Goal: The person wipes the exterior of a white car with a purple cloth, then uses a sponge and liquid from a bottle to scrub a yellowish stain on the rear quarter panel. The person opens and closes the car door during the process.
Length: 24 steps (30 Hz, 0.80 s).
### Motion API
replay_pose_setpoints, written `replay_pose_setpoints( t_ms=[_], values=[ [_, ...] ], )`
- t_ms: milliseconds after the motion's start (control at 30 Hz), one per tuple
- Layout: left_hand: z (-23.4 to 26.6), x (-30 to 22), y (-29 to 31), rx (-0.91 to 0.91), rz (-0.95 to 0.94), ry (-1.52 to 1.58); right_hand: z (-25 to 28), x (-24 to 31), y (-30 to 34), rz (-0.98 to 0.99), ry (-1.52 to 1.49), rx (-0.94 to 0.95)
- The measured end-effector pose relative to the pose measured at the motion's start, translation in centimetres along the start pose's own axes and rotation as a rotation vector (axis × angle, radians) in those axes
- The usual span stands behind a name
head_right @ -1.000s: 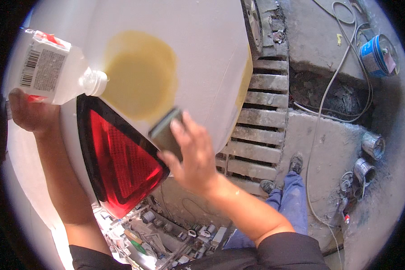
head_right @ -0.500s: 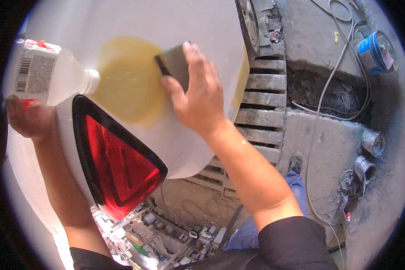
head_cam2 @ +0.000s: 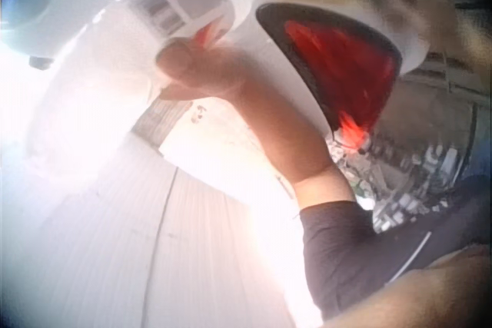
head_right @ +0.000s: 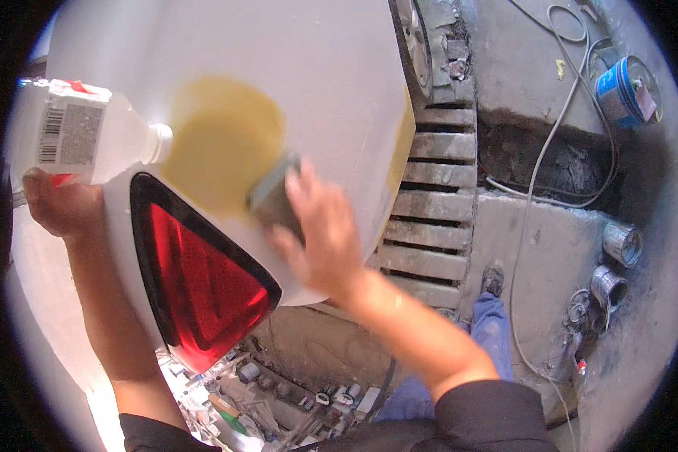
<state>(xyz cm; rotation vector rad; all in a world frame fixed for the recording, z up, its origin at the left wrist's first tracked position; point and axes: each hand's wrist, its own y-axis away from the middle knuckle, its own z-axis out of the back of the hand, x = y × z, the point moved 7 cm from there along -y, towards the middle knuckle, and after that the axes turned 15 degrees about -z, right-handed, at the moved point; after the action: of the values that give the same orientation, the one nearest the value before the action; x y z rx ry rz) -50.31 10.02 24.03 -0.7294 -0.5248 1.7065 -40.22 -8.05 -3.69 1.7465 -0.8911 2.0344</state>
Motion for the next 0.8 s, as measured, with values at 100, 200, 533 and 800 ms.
replay_pose_setpoints(
  t_ms=[100, 200, 533, 800],
  values=[
    [0.8, 1.3, 1.1, -0.173, 0.219, 0.22, 0.2, 1.6, 2.9, -0.068, -0.086, 0.052],
    [1.6, 0.9, 1.0, -0.186, 0.152, 0.108, 0.1, -0.9, -4.8, -0.047, -0.042, -0.058],
    [0.9, -0.1, 0.8, -0.222, 0.113, 0.049, 0.3, -0.3, -1.4, 0.014, -0.068, 0.036],
    [0.5, -0.8, 0.6, -0.154, -0.001, -0.039, 0.6, -0.8, -5.8, 0.146, -0.036, 0.045]
  ],
)
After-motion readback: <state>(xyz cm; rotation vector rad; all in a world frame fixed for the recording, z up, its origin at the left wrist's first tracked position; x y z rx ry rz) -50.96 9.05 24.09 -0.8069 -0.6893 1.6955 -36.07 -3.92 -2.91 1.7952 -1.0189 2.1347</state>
